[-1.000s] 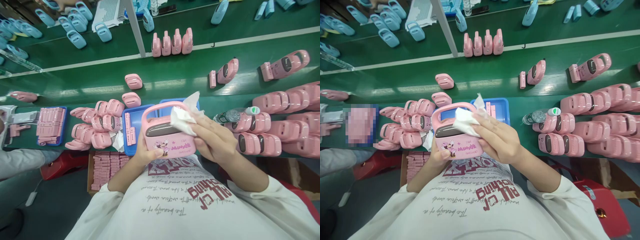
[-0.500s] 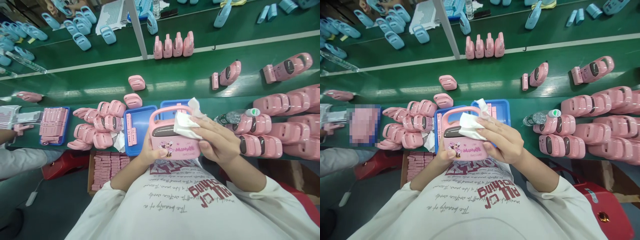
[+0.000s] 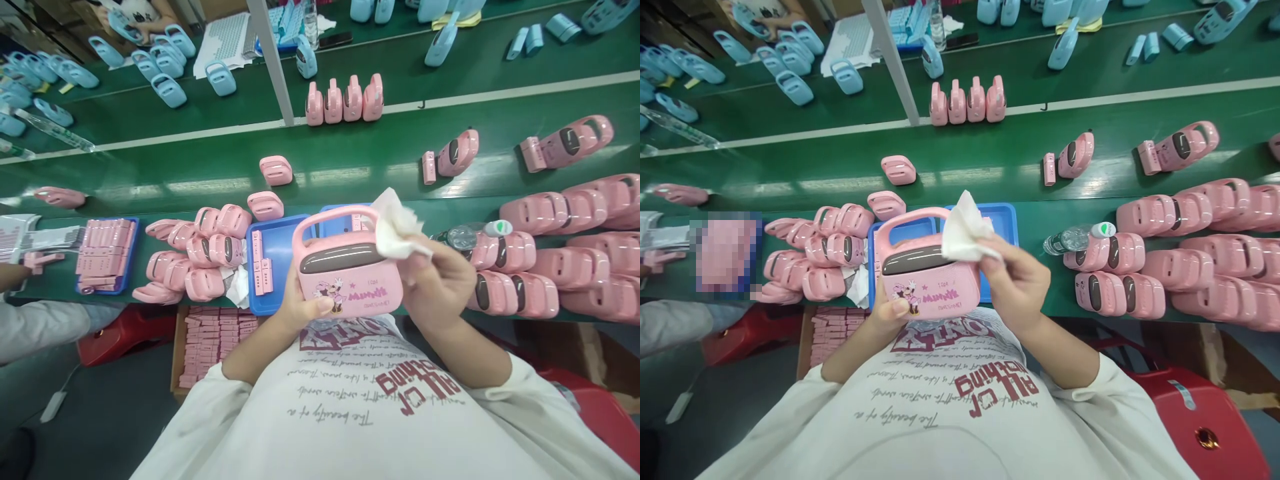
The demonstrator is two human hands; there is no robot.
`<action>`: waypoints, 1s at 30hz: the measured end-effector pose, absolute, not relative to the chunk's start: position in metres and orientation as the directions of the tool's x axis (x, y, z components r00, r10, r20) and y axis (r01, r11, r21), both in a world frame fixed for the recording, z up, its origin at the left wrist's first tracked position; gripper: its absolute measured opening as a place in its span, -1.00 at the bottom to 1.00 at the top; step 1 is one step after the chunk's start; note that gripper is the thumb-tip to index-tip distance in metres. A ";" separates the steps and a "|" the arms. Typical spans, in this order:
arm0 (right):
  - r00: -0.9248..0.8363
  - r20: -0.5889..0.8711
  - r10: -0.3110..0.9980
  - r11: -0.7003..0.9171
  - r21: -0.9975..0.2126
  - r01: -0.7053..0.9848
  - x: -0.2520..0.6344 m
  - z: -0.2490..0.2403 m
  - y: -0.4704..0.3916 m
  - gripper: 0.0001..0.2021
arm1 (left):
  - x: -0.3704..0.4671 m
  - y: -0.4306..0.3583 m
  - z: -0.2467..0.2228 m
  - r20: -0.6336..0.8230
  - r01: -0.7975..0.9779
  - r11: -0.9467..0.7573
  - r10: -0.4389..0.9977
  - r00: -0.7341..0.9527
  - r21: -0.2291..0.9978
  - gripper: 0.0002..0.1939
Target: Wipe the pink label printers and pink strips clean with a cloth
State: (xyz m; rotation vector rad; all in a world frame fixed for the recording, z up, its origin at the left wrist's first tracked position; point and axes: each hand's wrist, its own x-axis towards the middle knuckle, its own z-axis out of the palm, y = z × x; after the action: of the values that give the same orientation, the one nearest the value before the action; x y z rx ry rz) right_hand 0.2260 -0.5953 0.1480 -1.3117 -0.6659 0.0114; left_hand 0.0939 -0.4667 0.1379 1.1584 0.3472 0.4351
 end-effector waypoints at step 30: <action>0.932 0.363 -0.016 -0.539 -0.788 0.298 0.335 0.085 -0.765 -0.91 | 0.072 -0.449 0.098 -0.419 0.137 0.444 0.633 0.651 0.885 -0.35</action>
State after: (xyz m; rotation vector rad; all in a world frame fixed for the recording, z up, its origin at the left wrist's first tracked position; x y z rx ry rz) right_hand 0.3353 -0.7646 0.0848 -2.1079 -0.1999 -0.4063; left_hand 0.0718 -0.4488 0.0985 1.0917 0.8374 0.3565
